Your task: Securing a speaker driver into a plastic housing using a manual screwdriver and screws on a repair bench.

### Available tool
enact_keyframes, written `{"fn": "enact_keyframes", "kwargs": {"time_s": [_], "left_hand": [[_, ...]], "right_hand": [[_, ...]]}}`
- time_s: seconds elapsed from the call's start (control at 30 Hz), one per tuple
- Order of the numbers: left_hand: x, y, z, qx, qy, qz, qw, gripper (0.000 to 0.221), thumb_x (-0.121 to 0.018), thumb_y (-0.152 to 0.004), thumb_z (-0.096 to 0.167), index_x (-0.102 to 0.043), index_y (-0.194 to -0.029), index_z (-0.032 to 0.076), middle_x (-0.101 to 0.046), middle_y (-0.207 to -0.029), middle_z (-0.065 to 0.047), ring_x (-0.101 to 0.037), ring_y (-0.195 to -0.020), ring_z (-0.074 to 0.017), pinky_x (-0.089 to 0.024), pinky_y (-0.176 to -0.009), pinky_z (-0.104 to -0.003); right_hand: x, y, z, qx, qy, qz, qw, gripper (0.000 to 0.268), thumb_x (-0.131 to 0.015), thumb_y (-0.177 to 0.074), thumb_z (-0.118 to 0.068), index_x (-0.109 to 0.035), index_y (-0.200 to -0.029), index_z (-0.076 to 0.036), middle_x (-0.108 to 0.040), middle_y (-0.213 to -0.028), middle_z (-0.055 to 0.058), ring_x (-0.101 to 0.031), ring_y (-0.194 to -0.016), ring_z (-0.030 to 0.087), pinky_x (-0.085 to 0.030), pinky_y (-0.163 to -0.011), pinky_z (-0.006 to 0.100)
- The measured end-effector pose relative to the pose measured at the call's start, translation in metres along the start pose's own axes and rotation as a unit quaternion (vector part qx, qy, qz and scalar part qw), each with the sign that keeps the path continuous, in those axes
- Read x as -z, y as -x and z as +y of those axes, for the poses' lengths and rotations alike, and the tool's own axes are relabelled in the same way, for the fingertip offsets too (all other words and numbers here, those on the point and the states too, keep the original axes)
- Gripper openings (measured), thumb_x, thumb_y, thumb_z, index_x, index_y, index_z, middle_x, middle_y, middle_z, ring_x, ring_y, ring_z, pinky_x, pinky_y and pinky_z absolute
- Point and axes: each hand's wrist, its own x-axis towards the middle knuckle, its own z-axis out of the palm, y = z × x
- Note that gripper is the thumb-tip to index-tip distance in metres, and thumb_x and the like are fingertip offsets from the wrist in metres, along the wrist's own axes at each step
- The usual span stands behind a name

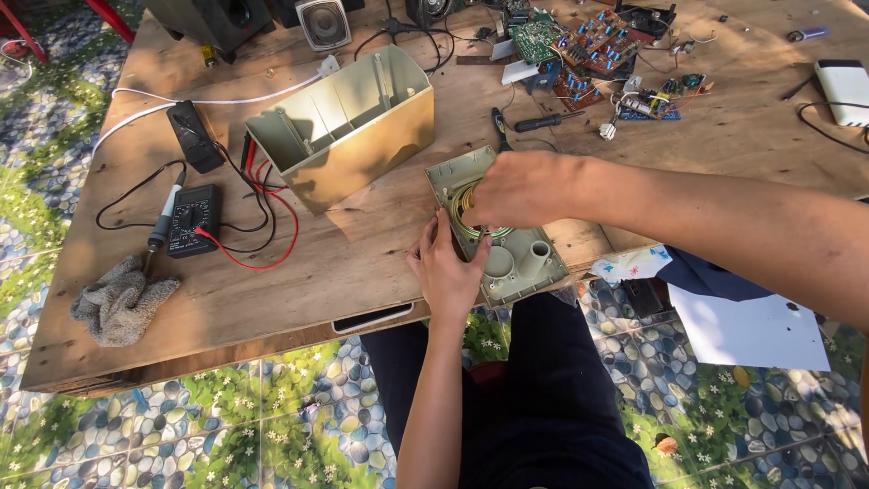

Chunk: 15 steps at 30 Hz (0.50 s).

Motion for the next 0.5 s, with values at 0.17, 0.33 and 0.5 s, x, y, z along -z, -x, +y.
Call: {"fn": "enact_keyframes", "kwargs": {"time_s": [0.17, 0.33, 0.5], "left_hand": [[0.004, 0.000, 0.002, 0.005, 0.009, 0.000, 1.000, 0.080, -0.079, -0.083, 0.043, -0.053, -0.144, -0.001, -0.066, -0.137, -0.016, -0.054, -0.135, -0.0273, -0.031, -0.104, -0.053], [0.002, -0.002, 0.001, 0.007, 0.008, 0.001, 1.000, 0.081, -0.079, -0.081, 0.044, -0.053, -0.144, 0.000, -0.066, -0.137, -0.015, -0.054, -0.135, -0.0276, -0.031, -0.103, -0.053], [-0.002, -0.002, -0.003, 0.012, -0.004, -0.001, 1.000, 0.082, -0.078, -0.080, 0.048, -0.054, -0.144, 0.003, -0.067, -0.137, -0.013, -0.053, -0.135, -0.0253, -0.031, -0.104, -0.052]], "right_hand": [[0.016, 0.001, -0.004, -0.016, 0.038, -0.029, 0.999, 0.012, -0.061, -0.097, -0.036, -0.066, -0.096, -0.026, -0.072, -0.081, -0.006, -0.074, -0.076, 0.017, -0.058, -0.064, 0.033], [0.020, -0.004, 0.002, -0.024, 0.019, -0.045, 0.999, 0.014, -0.060, -0.098, -0.038, -0.067, -0.096, -0.026, -0.071, -0.081, -0.005, -0.075, -0.074, 0.018, -0.059, -0.063, 0.034], [0.025, -0.005, 0.005, -0.039, -0.026, -0.070, 0.996, 0.020, -0.055, -0.101, -0.037, -0.069, -0.100, -0.023, -0.073, -0.081, -0.001, -0.075, -0.074, 0.020, -0.060, -0.064, 0.035]]}}
